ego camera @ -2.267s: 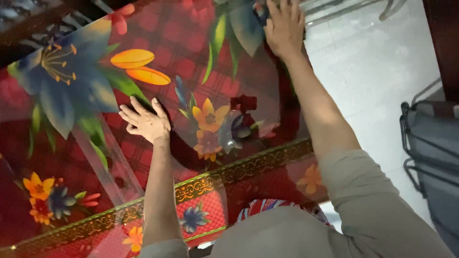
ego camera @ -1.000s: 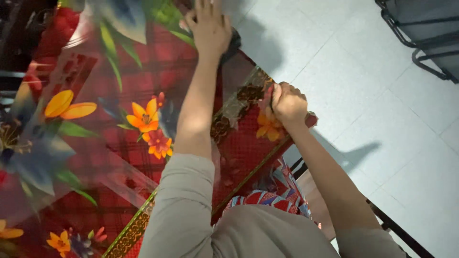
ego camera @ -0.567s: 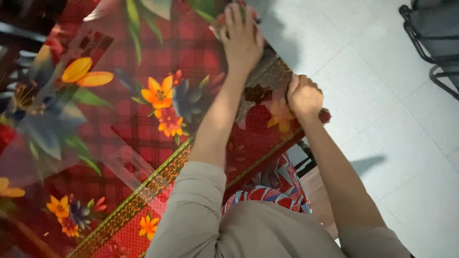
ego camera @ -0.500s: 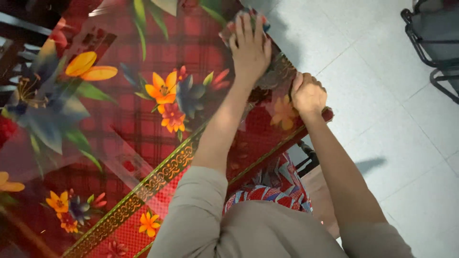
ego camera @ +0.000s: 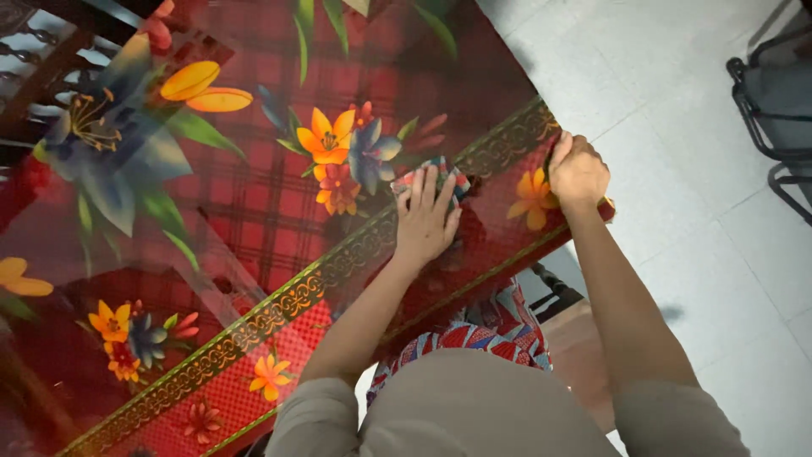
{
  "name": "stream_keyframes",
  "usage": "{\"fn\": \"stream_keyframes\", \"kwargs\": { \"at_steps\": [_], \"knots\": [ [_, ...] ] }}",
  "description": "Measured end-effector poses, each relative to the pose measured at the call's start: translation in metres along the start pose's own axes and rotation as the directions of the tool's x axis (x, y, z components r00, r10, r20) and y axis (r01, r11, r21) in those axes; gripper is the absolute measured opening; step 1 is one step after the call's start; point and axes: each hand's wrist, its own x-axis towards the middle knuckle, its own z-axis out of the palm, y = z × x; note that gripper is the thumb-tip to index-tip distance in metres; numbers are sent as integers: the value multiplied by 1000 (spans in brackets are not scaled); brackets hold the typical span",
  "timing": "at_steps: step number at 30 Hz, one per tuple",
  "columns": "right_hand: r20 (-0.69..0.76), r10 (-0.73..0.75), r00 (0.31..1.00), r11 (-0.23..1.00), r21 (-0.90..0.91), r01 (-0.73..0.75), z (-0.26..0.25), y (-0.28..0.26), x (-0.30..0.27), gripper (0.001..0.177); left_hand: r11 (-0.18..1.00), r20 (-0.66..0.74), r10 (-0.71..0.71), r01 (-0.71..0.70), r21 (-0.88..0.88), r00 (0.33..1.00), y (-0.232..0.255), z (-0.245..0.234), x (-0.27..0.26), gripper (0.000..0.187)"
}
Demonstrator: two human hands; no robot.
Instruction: Wiping down a floral-patterned table with a cleaning cloth.
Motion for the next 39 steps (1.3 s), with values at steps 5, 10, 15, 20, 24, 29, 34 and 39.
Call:
{"fn": "stream_keyframes", "kwargs": {
  "at_steps": [5, 10, 15, 20, 24, 29, 34, 39],
  "knots": [
    [-150, -86, 985, 995, -72, 76, 8, 6, -2, 40, 984, -213, -98, 128, 128, 972, -26, 8, 78, 64],
    [-192, -126, 973, 985, -138, 100, 5, 4, -2, 35, 961, -273, -90, 156, 228, 958, -54, 31, 187, 65],
    [-189, -123, 974, 984, -148, 96, 1, 0, 0, 34, 972, -427, -46, 139, 191, 903, -77, 55, 285, 63],
    [-142, -80, 987, 993, -98, 66, -1, 1, 0, 38, 937, -16, -301, 298, 183, 954, -69, 43, 311, 55],
    [-90, -70, 993, 997, -49, 66, -7, -2, 2, 41, 966, -238, -200, 231, 114, 950, -59, 61, 269, 61],
    [45, 40, 998, 998, -43, -38, -8, -6, 4, 49, 990, -261, -113, 131, 51, 959, -23, 42, 177, 74],
    [43, 25, 999, 999, -22, -24, -13, -10, 2, 52, 995, -179, -95, 100, 19, 979, -18, 8, 69, 72],
    [48, 44, 998, 998, -41, -42, -8, -6, 2, 53, 991, -130, -135, 136, 1, 982, -16, -19, -28, 68]
  ]
}}
